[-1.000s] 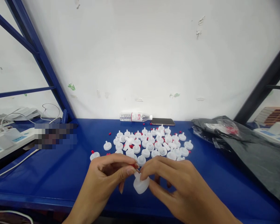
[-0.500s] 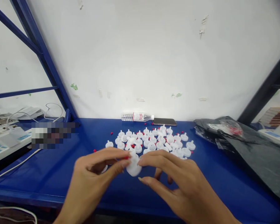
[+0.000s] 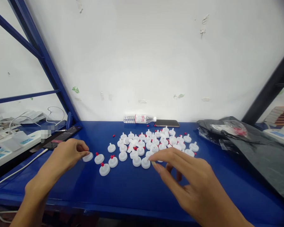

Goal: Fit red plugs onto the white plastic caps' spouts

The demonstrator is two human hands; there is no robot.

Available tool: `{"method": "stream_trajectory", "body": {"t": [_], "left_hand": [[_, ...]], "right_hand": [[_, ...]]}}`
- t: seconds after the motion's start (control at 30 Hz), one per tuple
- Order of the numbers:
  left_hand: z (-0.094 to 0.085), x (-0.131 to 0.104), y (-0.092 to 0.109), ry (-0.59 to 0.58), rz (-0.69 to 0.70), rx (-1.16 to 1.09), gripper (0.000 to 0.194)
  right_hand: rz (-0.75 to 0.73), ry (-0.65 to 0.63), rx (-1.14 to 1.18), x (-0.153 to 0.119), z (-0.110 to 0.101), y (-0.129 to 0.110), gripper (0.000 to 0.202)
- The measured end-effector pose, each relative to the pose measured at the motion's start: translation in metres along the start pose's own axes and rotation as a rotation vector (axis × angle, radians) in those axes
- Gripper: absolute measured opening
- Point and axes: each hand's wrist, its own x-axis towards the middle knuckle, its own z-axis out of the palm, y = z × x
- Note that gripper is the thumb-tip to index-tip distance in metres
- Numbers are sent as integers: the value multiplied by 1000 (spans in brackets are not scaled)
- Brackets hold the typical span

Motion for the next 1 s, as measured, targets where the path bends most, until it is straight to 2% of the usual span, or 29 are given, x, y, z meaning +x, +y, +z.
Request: {"method": "stream_trajectory", "body": {"t": [0.1,0.27,0.37,0.47,0.53,0.67,0.8,0.9,1.0], "left_hand": [[11,8,-11,-120,17,6,26],[15,9,-17,-116,34,43,35],[9,0,-5,-33,32,85,45],[4,-16,19,88,60,118,46],[6,-27,36,106,104,103,47],[27,-42,60,-17,220,75,52],[46,-43,63,-136,247,109,37],[47,-40,57,-179,229,143,25],[42,-35,49,-206,209,150,23]], "right_hand": [[29,-8,-23,-1,2,2,18],[49,7,-52,-1,4,5,20],[69,0,-74,-1,3,6,20],[72,-4,-90,-1,4,7,20],[63,0,-92,0,4,8,20],[40,-8,-84,1,6,8,21],[26,-4,-85,1,6,6,20],[29,-9,-87,1,6,6,19],[35,-23,-84,0,7,6,19]]}}
